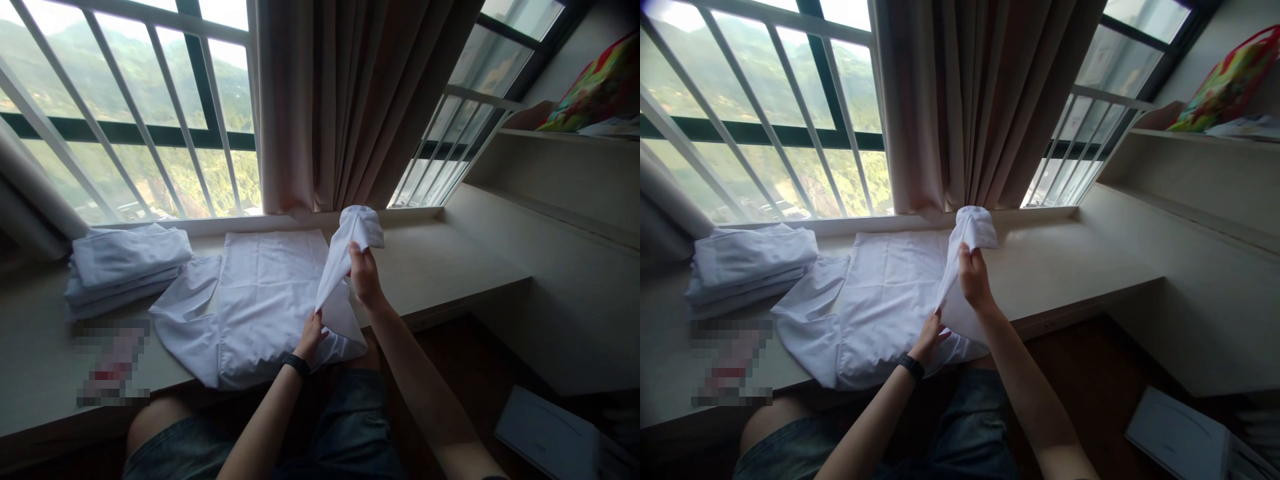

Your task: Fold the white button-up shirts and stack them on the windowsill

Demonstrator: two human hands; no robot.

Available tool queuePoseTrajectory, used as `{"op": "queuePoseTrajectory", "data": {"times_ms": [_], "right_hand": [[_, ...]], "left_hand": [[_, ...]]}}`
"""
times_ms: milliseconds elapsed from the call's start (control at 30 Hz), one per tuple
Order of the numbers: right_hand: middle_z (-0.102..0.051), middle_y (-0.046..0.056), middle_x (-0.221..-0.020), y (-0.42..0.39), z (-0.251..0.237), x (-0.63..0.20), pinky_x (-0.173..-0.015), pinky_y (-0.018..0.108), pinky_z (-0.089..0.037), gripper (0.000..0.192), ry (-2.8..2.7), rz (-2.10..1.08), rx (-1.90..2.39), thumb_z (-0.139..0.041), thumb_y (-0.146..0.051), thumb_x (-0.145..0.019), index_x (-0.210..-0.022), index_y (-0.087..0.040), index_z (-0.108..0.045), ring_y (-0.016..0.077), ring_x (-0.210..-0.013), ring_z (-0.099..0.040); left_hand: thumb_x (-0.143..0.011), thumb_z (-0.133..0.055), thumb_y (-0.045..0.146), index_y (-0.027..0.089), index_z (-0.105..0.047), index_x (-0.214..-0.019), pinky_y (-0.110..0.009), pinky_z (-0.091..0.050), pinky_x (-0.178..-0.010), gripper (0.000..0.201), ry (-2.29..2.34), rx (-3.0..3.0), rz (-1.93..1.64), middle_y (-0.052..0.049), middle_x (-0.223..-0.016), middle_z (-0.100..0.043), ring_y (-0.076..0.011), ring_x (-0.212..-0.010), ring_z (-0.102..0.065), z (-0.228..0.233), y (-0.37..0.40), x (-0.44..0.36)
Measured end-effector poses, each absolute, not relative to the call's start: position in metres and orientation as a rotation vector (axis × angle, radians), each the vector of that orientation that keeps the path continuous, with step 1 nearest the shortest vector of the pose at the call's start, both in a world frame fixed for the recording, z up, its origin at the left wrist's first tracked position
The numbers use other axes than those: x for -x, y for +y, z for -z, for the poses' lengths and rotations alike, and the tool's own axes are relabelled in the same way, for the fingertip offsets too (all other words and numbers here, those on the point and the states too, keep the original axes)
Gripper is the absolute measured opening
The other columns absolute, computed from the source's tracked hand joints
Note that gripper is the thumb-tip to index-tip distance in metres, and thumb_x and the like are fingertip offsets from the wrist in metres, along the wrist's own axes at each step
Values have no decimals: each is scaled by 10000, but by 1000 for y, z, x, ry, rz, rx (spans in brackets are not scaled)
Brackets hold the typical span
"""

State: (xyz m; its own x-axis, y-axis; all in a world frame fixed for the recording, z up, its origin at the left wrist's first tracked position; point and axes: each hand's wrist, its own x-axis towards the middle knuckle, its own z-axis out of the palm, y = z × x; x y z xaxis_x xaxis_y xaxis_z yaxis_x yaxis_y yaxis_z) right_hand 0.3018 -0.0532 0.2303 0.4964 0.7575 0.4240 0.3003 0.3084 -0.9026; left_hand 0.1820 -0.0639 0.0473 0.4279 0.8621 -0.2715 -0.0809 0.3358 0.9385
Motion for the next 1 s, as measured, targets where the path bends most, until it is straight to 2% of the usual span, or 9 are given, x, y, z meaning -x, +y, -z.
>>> {"op": "queuePoseTrajectory", "data": {"times_ms": [133, 400, 633, 733, 800, 833, 900, 967, 1000], "right_hand": [[-668, 109, -1074, -47, -249, -305, -1004, 422, -455, 547, -1108, -346, 1285, -441, -622, -925, -1140, -156, -631, 274, -1095, -581], [-605, 134, -1305, -16, -250, -284, -1167, 454, -298, 550, -1213, -266, 1260, -408, -590, -955, -1263, -171, -588, 285, -1302, -478], [-451, 187, -1482, 65, -188, -234, -1211, 497, -204, 516, -1367, -267, 1449, -307, -425, -1005, -1376, -117, -492, 290, -1437, -323], [-314, 168, -1586, 97, -150, -208, -1171, 604, -235, 525, -1427, -425, 1736, -307, -423, -1006, -1426, -145, -454, 351, -1478, -246], [-233, 149, -1628, 111, -127, -195, -1117, 657, -289, 587, -1497, -553, 1923, -399, -489, -976, -1474, -179, -408, 404, -1472, -244], [-261, 146, -1621, 116, -117, -191, -1099, 643, -329, 633, -1574, -613, 1978, -480, -518, -940, -1477, -190, -411, 412, -1452, -291], [-463, 129, -1513, 119, -101, -192, -1077, 520, -414, 672, -1769, -707, 1987, -659, -522, -833, -1407, -202, -519, 373, -1359, -455], [-638, 91, -1333, 112, -89, -208, -1054, 380, -448, 553, -1901, -724, 1919, -741, -453, -777, -1265, -208, -653, 311, -1256, -567], [-666, 85, -1288, 104, -84, -221, -1065, 349, -433, 470, -1910, -700, 1900, -725, -407, -798, -1220, -203, -686, 294, -1253, -571]], "left_hand": [[-921, -395, 702, 302, -508, -1385, -393, -525, -935, 623, 867, -866, -654, -81, -1394, -573, -218, -1161, -606, -46, -57, -194], [-922, -437, 671, 267, -491, -1325, -312, -553, -795, 573, 818, -895, -629, -80, -1288, -600, -144, -889, -664, -39, -43, -186], [-909, -551, 572, 286, -489, -1309, -335, -544, -838, 496, 874, -855, -603, -85, -1404, -538, -182, -983, -673, -26, -36, -152], [-882, -649, 463, 259, -453, -1348, -373, -528, -920, 545, 824, -714, -658, -117, -1333, -596, -224, -1049, -672, -17, -33, -145], [-894, -648, 388, 224, -420, -1369, -401, -518, -956, 552, 801, -641, -691, -146, -1274, -628, -251, -1073, -670, -12, -31, -143], [-905, -633, 363, 210, -413, -1368, -413, -517, -962, 535, 801, -623, -702, -154, -1250, -637, -259, -1070, -673, -10, -30, -142], [-917, -610, 331, 205, -418, -1346, -423, -522, -956, 487, 799, -604, -706, -143, -1208, -648, -258, -1036, -686, -7, -28, -141], [-910, -618, 295, 219, -443, -1300, -406, -536, -933, 434, 776, -563, -705, -111, -1154, -658, -235, -975, -700, -5, -26, -138], [-902, -632, 276, 228, -453, -1275, -391, -543, -918, 417, 761, -536, -708, -94, -1125, -660, -219, -942, -703, -4, -26, -137]]}}
